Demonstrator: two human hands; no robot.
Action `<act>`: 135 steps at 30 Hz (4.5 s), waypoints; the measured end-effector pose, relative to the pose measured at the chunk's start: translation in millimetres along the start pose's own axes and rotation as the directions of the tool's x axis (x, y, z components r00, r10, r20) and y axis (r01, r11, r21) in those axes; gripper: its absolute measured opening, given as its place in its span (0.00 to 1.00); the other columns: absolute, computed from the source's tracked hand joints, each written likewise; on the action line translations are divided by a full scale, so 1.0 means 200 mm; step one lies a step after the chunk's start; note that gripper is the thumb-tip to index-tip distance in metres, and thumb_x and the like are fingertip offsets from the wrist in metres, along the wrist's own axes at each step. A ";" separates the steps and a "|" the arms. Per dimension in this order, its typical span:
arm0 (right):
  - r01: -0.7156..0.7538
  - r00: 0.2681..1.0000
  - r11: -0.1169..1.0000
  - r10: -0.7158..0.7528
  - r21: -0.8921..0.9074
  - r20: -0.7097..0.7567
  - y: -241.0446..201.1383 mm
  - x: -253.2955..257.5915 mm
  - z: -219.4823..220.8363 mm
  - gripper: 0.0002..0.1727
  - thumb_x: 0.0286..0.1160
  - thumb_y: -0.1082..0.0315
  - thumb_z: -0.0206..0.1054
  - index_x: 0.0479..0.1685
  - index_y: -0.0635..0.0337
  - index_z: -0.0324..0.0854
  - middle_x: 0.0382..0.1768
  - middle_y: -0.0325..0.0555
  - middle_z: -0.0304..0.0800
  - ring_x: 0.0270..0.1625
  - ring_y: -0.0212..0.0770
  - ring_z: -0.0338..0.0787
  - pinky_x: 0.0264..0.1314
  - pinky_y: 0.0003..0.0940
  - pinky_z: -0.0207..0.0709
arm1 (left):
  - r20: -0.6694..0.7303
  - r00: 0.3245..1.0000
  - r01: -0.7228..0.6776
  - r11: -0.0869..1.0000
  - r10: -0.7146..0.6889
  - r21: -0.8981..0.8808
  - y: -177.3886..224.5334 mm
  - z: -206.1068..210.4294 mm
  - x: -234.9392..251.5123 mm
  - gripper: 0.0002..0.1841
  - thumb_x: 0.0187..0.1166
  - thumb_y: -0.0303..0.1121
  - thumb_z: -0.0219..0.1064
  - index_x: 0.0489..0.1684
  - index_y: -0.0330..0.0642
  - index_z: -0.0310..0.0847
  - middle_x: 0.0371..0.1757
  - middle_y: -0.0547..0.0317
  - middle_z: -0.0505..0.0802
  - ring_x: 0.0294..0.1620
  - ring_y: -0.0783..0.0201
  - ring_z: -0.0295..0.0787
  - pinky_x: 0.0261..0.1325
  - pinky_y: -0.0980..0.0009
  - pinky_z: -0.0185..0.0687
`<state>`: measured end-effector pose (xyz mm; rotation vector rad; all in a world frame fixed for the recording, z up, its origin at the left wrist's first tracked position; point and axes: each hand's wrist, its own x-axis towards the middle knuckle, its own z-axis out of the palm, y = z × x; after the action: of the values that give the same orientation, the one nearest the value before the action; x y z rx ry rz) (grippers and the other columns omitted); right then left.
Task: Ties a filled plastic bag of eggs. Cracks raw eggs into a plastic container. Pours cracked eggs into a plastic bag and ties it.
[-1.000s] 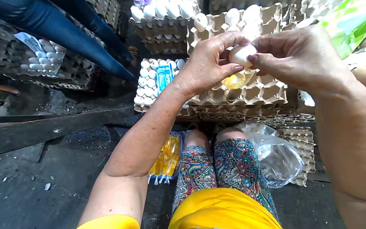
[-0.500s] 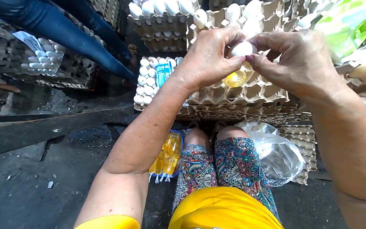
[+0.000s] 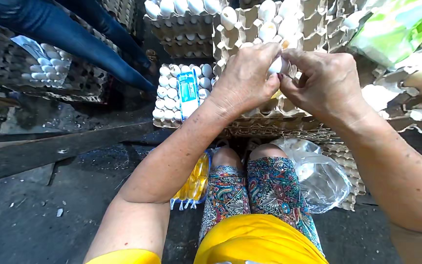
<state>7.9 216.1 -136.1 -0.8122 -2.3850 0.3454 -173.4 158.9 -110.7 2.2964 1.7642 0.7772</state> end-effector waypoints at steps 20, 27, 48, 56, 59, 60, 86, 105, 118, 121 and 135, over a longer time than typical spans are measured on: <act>0.052 0.998 0.996 -0.049 0.071 -0.033 0.03 -0.03 0.03 0.22 0.79 0.64 0.65 0.67 0.67 0.86 0.38 0.60 0.91 0.28 0.47 0.86 0.31 0.43 0.79 | -0.006 1.000 0.009 0.997 -0.008 0.080 0.03 0.02 -0.02 0.17 0.71 0.31 0.68 0.57 0.36 0.88 0.50 0.49 0.95 0.51 0.55 0.93 0.53 0.55 0.86; 0.089 0.996 0.994 -0.087 0.060 -0.035 0.04 -0.03 0.04 0.22 0.78 0.65 0.65 0.66 0.69 0.85 0.38 0.60 0.91 0.28 0.47 0.86 0.31 0.44 0.79 | 0.007 1.000 -0.001 0.997 0.000 0.072 0.03 0.02 -0.03 0.18 0.72 0.30 0.67 0.60 0.35 0.87 0.54 0.48 0.94 0.55 0.55 0.93 0.57 0.56 0.86; 0.094 0.993 0.995 -0.091 0.041 -0.075 0.01 -0.04 0.05 0.20 0.77 0.69 0.64 0.64 0.68 0.85 0.52 0.64 0.90 0.31 0.48 0.88 0.32 0.42 0.81 | -0.045 0.992 -0.118 0.990 0.122 0.081 -0.01 0.03 -0.06 0.20 0.71 0.24 0.65 0.63 0.32 0.85 0.58 0.44 0.93 0.61 0.53 0.92 0.64 0.60 0.85; 0.085 0.994 0.993 -0.080 0.076 -0.074 0.02 -0.02 0.00 0.20 0.78 0.69 0.63 0.65 0.68 0.85 0.48 0.62 0.91 0.29 0.44 0.85 0.31 0.39 0.79 | 0.002 0.993 -0.117 0.992 0.117 0.040 -0.01 -0.03 -0.01 0.19 0.75 0.29 0.67 0.63 0.33 0.86 0.57 0.45 0.93 0.55 0.55 0.91 0.61 0.60 0.85; -0.014 0.998 0.982 0.026 0.189 -0.057 0.03 0.00 -0.04 0.20 0.79 0.66 0.63 0.64 0.66 0.86 0.42 0.55 0.91 0.28 0.34 0.82 0.32 0.32 0.76 | -0.002 0.990 -0.138 0.990 0.138 0.006 0.01 -0.07 0.06 0.20 0.77 0.33 0.68 0.64 0.34 0.85 0.57 0.47 0.94 0.58 0.57 0.92 0.64 0.61 0.85; -0.082 0.995 0.962 0.094 0.262 -0.034 0.03 0.01 -0.06 0.19 0.79 0.64 0.63 0.64 0.63 0.86 0.43 0.48 0.92 0.28 0.28 0.81 0.32 0.27 0.77 | -0.003 0.990 -0.142 0.990 0.142 -0.014 0.02 -0.08 0.08 0.20 0.77 0.34 0.69 0.65 0.34 0.84 0.58 0.48 0.94 0.59 0.59 0.91 0.66 0.62 0.84; -0.810 0.556 0.252 0.614 0.529 0.560 0.32 -1.22 -0.33 0.17 0.74 0.73 0.64 0.62 0.56 0.84 0.42 0.44 0.95 0.34 0.37 0.94 0.32 0.34 0.90 | 0.114 0.980 0.198 0.846 -0.162 -0.495 -0.74 -0.06 0.16 0.10 0.75 0.44 0.77 0.41 0.49 0.90 0.41 0.66 0.93 0.46 0.70 0.91 0.56 0.65 0.89; -0.618 0.695 0.756 0.398 0.216 0.598 0.23 -1.04 -0.08 0.19 0.84 0.57 0.61 0.62 0.57 0.88 0.46 0.44 0.96 0.37 0.36 0.94 0.41 0.38 0.91 | 0.147 0.968 0.238 0.936 -0.205 -0.259 -0.50 -0.04 0.17 0.20 0.81 0.32 0.70 0.70 0.39 0.82 0.68 0.47 0.87 0.60 0.60 0.90 0.64 0.60 0.87; -0.274 0.899 0.905 0.361 -0.325 0.247 0.26 0.00 -0.05 0.31 0.75 0.73 0.71 0.81 0.59 0.72 0.79 0.65 0.74 0.73 0.75 0.78 0.59 0.75 0.77 | 0.258 0.937 0.196 0.966 -0.236 0.171 -0.44 0.08 0.29 0.23 0.75 0.32 0.75 0.70 0.40 0.81 0.70 0.38 0.83 0.70 0.39 0.81 0.74 0.43 0.75; -0.261 0.910 0.909 0.344 -0.326 0.230 0.27 0.00 -0.03 0.27 0.77 0.74 0.69 0.78 0.61 0.75 0.72 0.66 0.80 0.70 0.75 0.81 0.57 0.73 0.77 | 0.232 0.951 0.166 0.971 -0.204 0.172 -0.46 0.10 0.27 0.22 0.77 0.32 0.74 0.70 0.38 0.81 0.69 0.38 0.85 0.71 0.39 0.82 0.73 0.43 0.76; -0.232 0.947 0.924 0.286 -0.304 0.146 0.32 0.01 0.05 0.22 0.79 0.76 0.65 0.72 0.66 0.77 0.69 0.69 0.81 0.71 0.75 0.80 0.60 0.71 0.75 | 0.035 0.993 0.114 0.989 -0.111 -0.095 -0.59 0.14 0.18 0.25 0.80 0.41 0.72 0.72 0.37 0.79 0.66 0.45 0.88 0.61 0.55 0.89 0.65 0.57 0.85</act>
<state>31.5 265.6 -169.0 -1.2894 -2.5410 0.1918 -255.6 234.2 -172.2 2.1163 1.7844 0.7861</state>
